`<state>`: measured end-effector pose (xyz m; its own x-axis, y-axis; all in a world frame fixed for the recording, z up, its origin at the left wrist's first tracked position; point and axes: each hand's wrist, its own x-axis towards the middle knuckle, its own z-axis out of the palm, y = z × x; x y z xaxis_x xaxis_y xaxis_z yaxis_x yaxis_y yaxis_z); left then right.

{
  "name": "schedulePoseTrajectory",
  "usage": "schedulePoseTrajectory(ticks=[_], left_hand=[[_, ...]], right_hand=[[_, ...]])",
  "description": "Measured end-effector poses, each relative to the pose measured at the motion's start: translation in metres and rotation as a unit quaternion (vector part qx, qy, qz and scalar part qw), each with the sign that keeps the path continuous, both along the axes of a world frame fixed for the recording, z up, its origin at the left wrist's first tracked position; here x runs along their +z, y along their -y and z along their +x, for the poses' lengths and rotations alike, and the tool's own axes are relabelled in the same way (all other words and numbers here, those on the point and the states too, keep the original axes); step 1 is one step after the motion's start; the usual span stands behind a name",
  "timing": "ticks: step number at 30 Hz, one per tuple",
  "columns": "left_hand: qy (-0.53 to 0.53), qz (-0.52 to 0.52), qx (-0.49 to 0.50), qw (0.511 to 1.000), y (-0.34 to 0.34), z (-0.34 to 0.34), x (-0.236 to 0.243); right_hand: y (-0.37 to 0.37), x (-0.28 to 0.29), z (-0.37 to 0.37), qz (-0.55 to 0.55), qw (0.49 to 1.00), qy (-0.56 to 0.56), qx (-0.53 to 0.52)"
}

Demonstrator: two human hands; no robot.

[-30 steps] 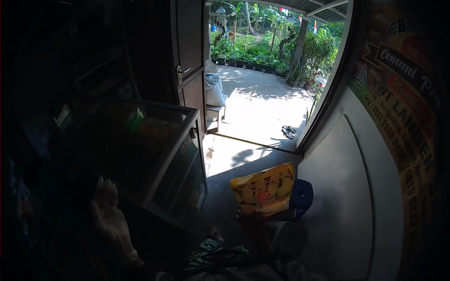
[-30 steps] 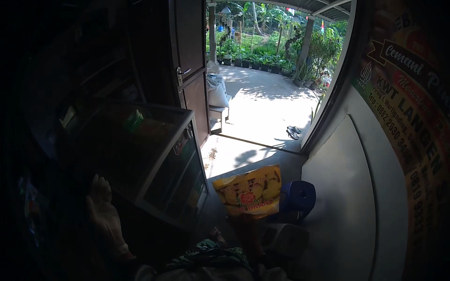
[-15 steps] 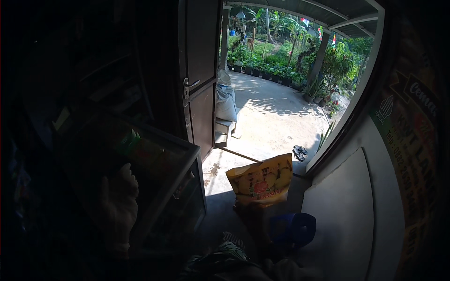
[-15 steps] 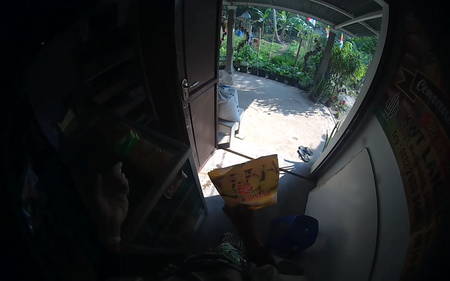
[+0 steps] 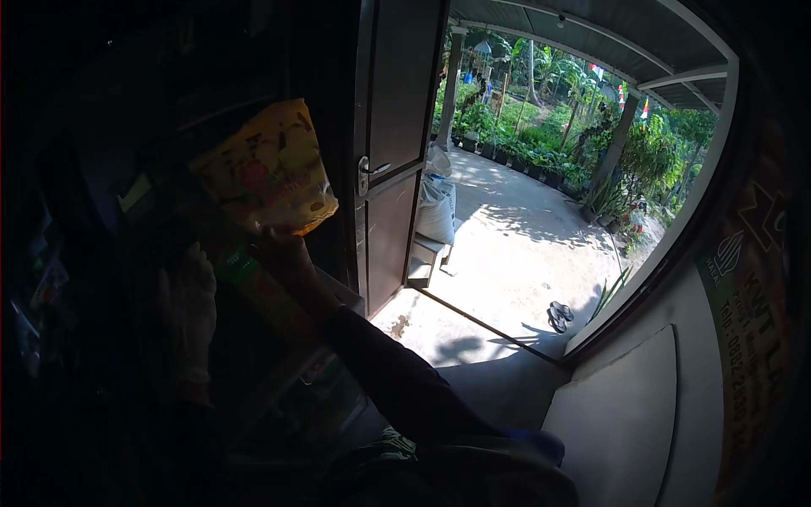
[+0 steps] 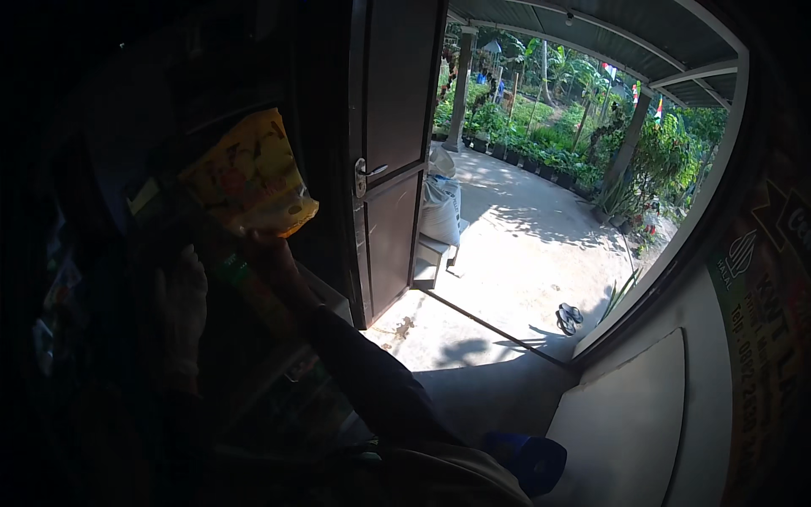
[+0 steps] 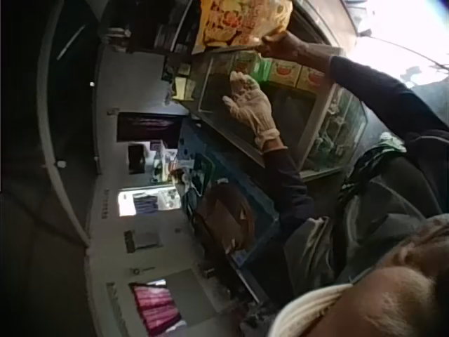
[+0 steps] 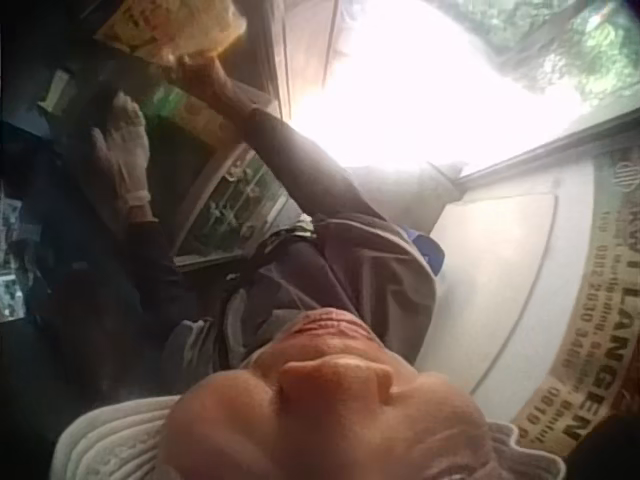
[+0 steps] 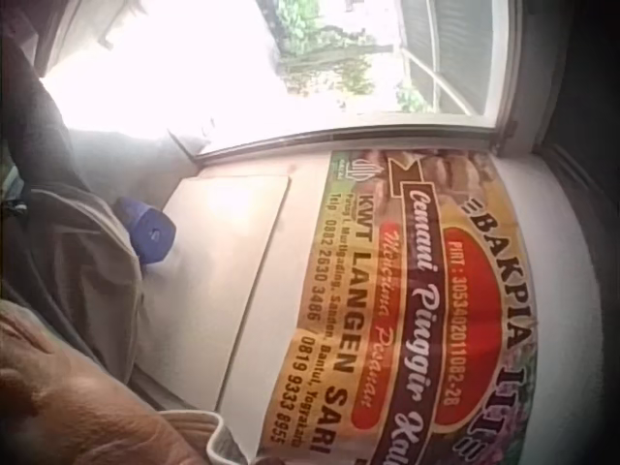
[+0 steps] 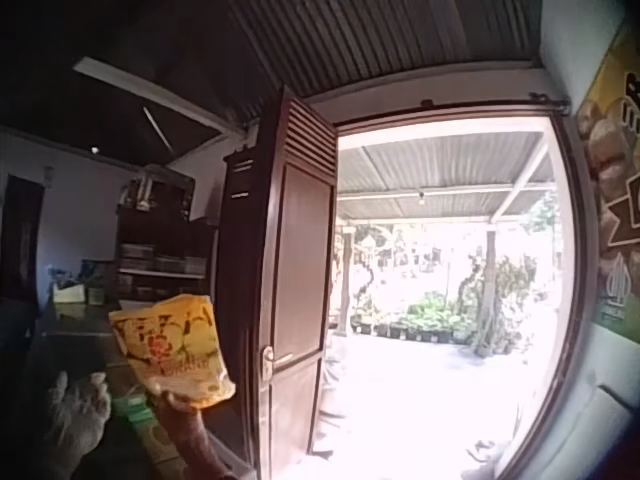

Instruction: The person pours flour from a yellow bag into a bowl on a digital scale, measures the weight, and walks through the room holding the bag and bowl.

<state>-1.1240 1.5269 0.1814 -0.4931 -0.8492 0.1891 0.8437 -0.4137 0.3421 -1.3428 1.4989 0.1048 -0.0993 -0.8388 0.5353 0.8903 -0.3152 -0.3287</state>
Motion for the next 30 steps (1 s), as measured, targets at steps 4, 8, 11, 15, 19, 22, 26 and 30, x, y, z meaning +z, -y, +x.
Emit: schedulePoseTrajectory(ticks=[4,8,11,15,19,22,26,30], left_hand=[[-0.065,0.043,0.022,0.997,0.039,0.019,-0.046],[-0.054,0.068,0.050,0.995,0.044,0.026,-0.053],[-0.051,0.016,0.067,0.996,0.045,0.044,-0.055],[-0.008,0.097,0.034,0.995,0.016,-0.008,-0.033],[0.014,0.072,0.019,0.997,0.022,0.004,-0.040],[0.014,0.012,0.029,0.999,0.027,0.023,-0.042],[0.044,-0.090,-0.003,0.995,0.031,0.016,-0.042],[0.186,-0.202,0.034,0.961,0.005,-0.029,-0.025]], right_hand=[[0.026,0.000,0.015,0.033,0.999,-0.034,0.021],[0.030,-0.010,0.020,0.033,0.998,-0.025,0.050],[0.038,-0.009,0.048,0.015,0.996,0.001,0.092],[0.039,-0.028,0.016,-0.025,0.986,-0.117,-0.117],[0.025,-0.017,0.018,-0.014,0.996,-0.054,0.071],[0.012,-0.001,0.039,-0.029,0.995,-0.051,0.083],[0.015,-0.006,0.036,-0.010,0.997,-0.036,0.072],[0.018,-0.029,-0.004,0.020,0.989,-0.129,-0.068]])
